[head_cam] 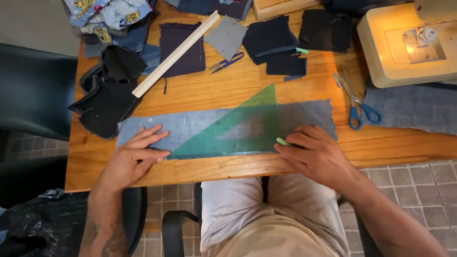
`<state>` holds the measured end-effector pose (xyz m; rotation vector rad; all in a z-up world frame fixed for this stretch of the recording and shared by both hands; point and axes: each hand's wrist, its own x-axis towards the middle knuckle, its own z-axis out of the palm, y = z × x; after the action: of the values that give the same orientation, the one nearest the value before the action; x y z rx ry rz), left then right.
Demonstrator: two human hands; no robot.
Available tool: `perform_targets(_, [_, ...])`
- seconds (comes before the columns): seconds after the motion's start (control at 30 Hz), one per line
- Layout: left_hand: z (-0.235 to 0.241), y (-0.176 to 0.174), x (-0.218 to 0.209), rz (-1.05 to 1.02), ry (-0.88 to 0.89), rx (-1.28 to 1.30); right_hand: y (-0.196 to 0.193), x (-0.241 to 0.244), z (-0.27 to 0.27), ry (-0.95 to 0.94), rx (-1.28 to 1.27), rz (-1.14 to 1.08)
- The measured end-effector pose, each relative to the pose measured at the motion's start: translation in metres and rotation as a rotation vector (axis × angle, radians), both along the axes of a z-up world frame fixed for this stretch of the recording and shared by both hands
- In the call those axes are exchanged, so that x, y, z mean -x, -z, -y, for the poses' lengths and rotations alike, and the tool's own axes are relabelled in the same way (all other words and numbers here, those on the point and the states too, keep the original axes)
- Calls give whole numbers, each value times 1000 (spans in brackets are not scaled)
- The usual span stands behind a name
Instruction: Marking and cutting denim fabric into smaller pieces using a ruler, chalk, and scissors.
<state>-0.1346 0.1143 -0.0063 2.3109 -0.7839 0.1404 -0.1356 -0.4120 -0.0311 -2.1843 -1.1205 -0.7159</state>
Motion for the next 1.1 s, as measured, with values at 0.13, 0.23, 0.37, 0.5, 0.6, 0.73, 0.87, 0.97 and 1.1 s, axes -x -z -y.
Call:
perform_targets(0.13, [-1,2,-2,-5,-3,0,5,-1,3,-7,20,-4])
perform_targets(0.23, [-5,6,-1,2,-10,18,4,-1,2,-18,19,-2])
perform_targets(0.37, [-10,10,-4,33,18,1,-1,-2,0,-8,22,16])
perform_targets(0.5, [-5,8,-1,36,-2,53,-1,-3,0,-36,13,6])
perform_targets(0.6, [-1,2,3,61,-25,18,-6,-2,-1,-50,20,17])
perform_targets(0.73, [-2,16,19,44,-70,-7,-15,6,-4,-45,162,-22])
perform_targets(0.87, [6,16,15,74,-120,35,-20,6,-2,-26,177,-30])
perform_targets(0.97, [2,21,13,96,-105,33,-24,6,-5,-20,148,-46])
perform_targets(1.1, [24,1,6,128,-88,-24,-6,-1,-3,-16,31,-6])
